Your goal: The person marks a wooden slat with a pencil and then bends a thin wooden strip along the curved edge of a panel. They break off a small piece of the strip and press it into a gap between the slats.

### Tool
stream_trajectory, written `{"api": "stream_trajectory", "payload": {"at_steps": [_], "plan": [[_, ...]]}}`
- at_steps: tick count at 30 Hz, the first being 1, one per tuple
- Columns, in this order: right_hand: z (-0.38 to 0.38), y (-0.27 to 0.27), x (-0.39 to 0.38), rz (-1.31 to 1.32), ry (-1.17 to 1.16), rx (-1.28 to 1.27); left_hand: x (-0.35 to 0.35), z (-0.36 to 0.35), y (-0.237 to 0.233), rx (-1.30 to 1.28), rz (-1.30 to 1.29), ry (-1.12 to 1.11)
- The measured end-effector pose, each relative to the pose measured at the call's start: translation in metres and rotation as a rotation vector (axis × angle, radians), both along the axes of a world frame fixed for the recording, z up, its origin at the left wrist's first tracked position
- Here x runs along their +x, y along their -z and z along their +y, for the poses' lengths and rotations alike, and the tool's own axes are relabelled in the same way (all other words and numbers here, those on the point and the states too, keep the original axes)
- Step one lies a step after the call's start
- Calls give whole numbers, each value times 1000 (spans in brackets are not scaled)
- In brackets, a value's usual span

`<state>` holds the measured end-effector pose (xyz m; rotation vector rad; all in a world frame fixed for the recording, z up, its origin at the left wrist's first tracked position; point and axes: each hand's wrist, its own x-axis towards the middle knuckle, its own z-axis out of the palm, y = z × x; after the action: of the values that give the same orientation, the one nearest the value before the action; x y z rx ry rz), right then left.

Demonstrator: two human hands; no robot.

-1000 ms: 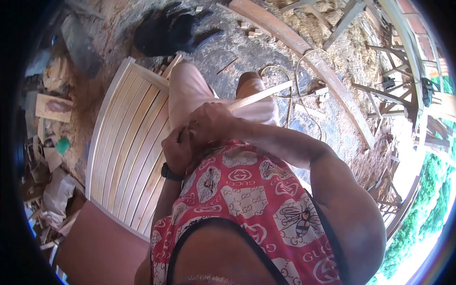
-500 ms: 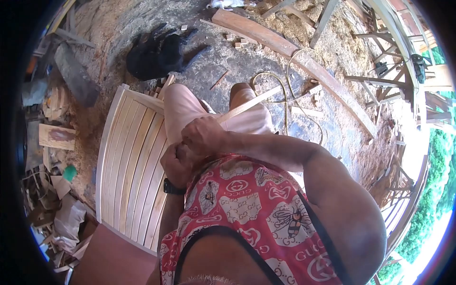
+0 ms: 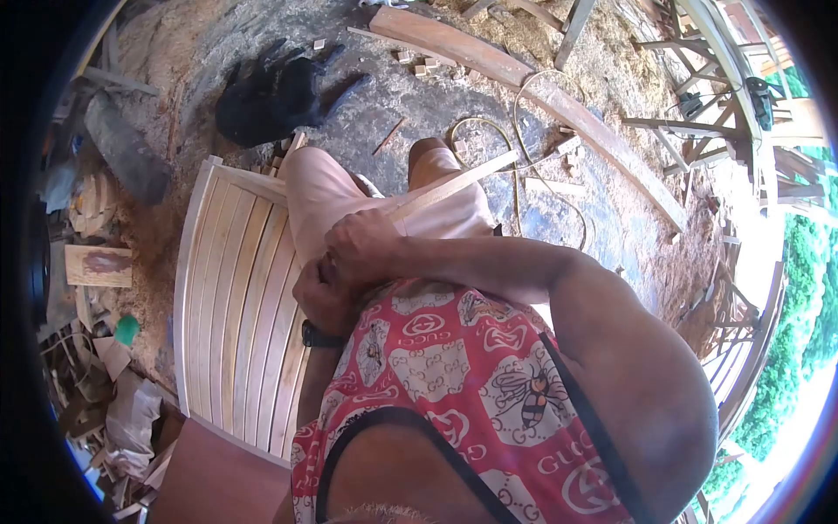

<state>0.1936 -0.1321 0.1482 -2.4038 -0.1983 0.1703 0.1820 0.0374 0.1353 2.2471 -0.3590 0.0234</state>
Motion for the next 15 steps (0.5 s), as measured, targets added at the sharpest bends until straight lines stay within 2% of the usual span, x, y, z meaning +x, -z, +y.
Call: {"api": "stream_trajectory", "payload": {"at_steps": [4,7,9,13,14,15], "plan": [[-12,-16,7,68,-69,-45,4,1,-1,-17,43,2],[-19,-21,12,84,-122,-41,14,7,-8,-63,84,103],[-21,-29,13,78,-107,8,21,9,-22,-196,158,217],[-23,-52,14,36,-163,65,37,19,-50,-181,240,255],[-27,-59,16,34,-166,66,43,24,-64,-221,343,304],[-33,-66,17,46,-194,311,45,28,-72,-262,444,350]]}}
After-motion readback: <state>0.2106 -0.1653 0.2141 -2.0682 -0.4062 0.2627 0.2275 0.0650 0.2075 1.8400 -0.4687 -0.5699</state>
